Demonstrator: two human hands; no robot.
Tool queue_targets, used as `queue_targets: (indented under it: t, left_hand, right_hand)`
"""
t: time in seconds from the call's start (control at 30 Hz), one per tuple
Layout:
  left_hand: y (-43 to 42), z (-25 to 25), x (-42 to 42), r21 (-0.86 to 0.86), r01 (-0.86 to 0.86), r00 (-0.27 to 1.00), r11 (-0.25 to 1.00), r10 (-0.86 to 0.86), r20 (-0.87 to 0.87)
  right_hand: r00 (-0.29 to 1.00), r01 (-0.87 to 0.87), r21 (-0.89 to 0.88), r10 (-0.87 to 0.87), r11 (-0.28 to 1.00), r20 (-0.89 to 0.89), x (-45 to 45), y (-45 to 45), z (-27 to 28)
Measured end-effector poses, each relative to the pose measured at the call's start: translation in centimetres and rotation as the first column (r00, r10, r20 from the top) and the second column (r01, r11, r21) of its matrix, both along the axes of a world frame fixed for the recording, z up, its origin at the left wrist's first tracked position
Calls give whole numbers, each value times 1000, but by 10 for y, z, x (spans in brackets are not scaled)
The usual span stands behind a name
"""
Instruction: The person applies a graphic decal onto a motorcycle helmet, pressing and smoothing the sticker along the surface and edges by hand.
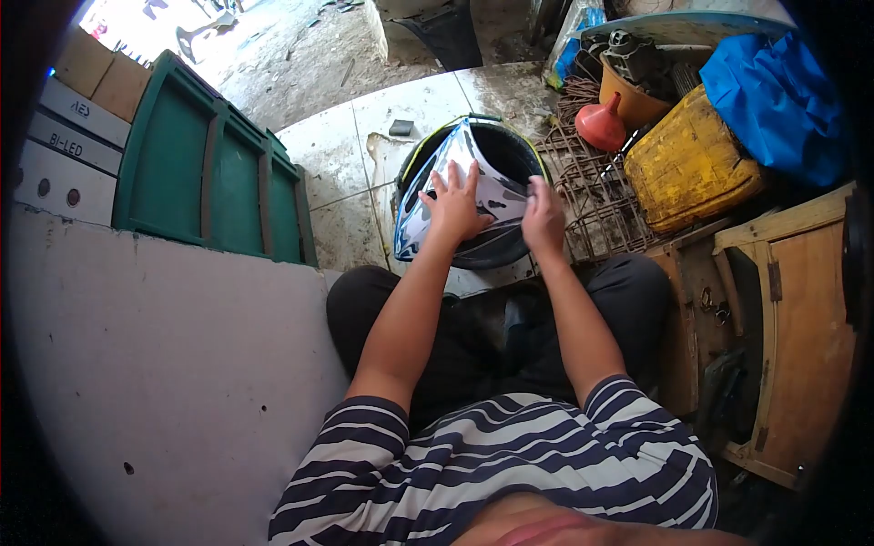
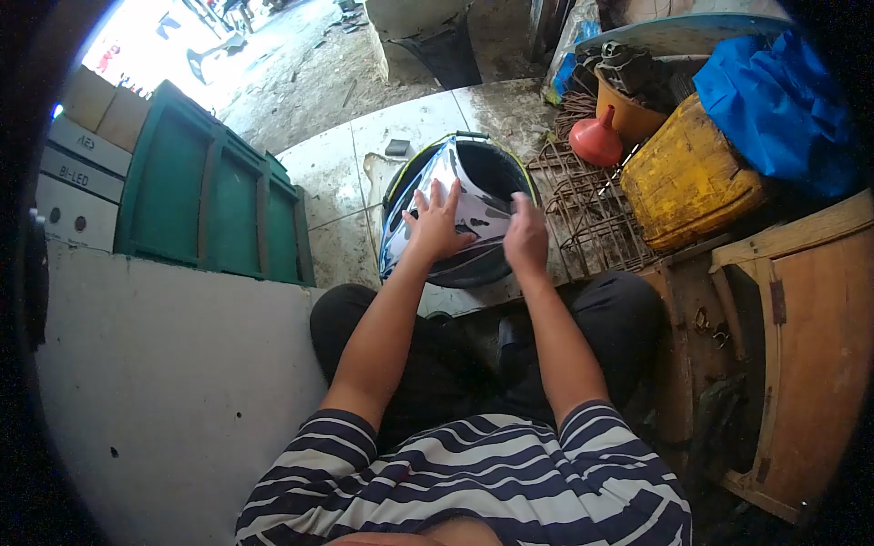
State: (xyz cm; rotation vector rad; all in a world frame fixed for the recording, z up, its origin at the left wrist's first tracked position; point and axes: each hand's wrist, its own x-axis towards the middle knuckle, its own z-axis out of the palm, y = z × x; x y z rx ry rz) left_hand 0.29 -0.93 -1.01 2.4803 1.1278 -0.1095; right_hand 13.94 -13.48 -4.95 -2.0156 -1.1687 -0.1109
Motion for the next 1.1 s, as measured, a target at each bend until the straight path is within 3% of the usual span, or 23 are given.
queue_targets:
  t: [0.07,0.2,0.3,0.33,0.5,0.57,0.63,0.7,0.77,0.9,1.03,1.1]
  left_hand:
    - [1,1,4,-4,0,1000,1000,0,6]
    - [1,-4,1,6,2,1000,1000,-2,7]
    - [1,1,1,-5,-2,1000,1000,2,3]
    - [1,1,2,-15,-5,1000,1000,5,2]
    - [1,-5,-3,-4,-11,1000,1000,11,17]
    - [2,-4,2,3,-2,1000,1000,2,17]
    - [2,-4,4,-1,-3,1000,1000,3,19]
    - [2,-7,2,8,-4,1000,1000,4,26]
    - [0,-6,-1,6,1,1000,1000,-1,16]
    - [4,-3,5,14,4,999,1000,-5,40]
    - [0,-5,-2,7,4,1000,1000,-4,23]
    - [2,-3,1,16,10,1000,1000,-11,17]
  right_hand:
    - [989,-137,37,134,990,69,-7,1,6]
    - [986,165,60,-164,984,-20,10,-2,4]
    - [1000,13,-31,-13,999,3,0,0,3]
    - [994,-105,27,104,994,46,-4,-1,6]
    - [983,173,13,-172,985,-58,12,-1,-2]
    - [998,54,-51,-56,997,-31,4,0,-6]
    - [989,-105,-6,105,994,100,-8,0,3]
    - [995,94,-64,-96,994,-31,-4,-1,6]
    - [981,192,32,-192,981,-15,11,-3,-8]
    - [992,-97,34,94,995,86,-2,0,-1]
    - [983,185,21,-184,983,-21,13,-2,-7]
    - [999,36,3,-36,999,9,2,0,-1]
